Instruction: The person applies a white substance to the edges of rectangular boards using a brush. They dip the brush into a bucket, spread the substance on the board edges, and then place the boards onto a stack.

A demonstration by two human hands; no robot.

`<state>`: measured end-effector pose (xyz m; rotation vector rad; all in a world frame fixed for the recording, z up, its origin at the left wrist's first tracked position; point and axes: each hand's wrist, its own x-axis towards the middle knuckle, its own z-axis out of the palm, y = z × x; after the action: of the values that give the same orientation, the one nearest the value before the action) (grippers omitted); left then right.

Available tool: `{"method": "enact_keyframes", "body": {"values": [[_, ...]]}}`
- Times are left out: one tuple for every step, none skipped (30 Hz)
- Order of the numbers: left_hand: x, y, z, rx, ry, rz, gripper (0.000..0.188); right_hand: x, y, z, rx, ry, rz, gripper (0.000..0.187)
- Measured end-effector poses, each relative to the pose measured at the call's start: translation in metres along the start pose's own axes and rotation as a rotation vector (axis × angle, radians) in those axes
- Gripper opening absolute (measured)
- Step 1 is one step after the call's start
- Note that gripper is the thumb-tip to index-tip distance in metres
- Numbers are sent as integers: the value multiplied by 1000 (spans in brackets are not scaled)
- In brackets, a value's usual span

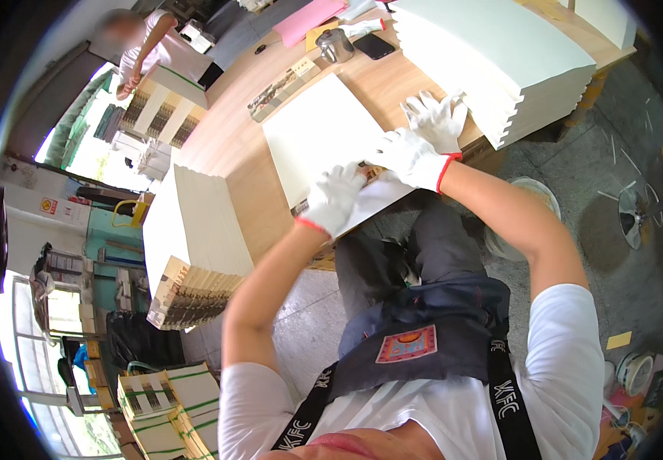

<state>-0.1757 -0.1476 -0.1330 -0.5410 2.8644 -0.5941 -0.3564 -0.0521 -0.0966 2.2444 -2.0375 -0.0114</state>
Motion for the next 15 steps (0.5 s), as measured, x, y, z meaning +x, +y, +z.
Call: {"method": "enact_keyframes", "body": {"values": [[-19, 3, -25, -208, 196, 113, 49, -6, 17, 29, 66, 124, -43, 33], [-44, 14, -38, -595, 176, -3, 49, -6, 25, 45, 138, 250, -114, 35], [-65, 25, -41, -986, 148, -133, 49, -3, 30, 48, 126, 246, -167, 37], [-83, 32, -26, -1576, 208, -327, 48, 2, 32, 51, 117, 243, -226, 38], [-97, 38, -9, -2166, 264, -539, 48, 3, 33, 55, 110, 234, -281, 39], [-101, 40, -8, -2717, 373, -922, 45, 0, 39, 61, 142, 197, -292, 41], [-101, 28, -1, -2991, 420, -1147, 46, 1, 43, 63, 169, 170, -317, 43], [-100, 18, 5, -3077, 499, -1134, 39, -1, 50, 63, 196, 141, -337, 44], [-101, 11, 5, -3157, 591, -1127, 32, 0, 58, 68, 226, 113, -364, 46], [-93, 10, -5, -3095, 591, -1171, 30, -1, 71, 80, 237, 78, -227, 47], [-85, 11, -17, -3036, 585, -1209, 28, -5, 84, 93, 247, 44, -86, 49], [-86, 8, -19, -2953, 625, -1284, 26, -2, 73, 84, 184, 20, 11, 50], [-84, 6, -13, -2929, 676, -1299, 24, -5, 61, 66, 117, -3, 116, 51], [-81, 3, -2, -2900, 729, -1305, 22, -8, 50, 44, 49, -21, 224, 52], [-74, -1, 11, -2875, 777, -1299, 20, -10, 42, 25, -22, -34, 337, 54]]}}
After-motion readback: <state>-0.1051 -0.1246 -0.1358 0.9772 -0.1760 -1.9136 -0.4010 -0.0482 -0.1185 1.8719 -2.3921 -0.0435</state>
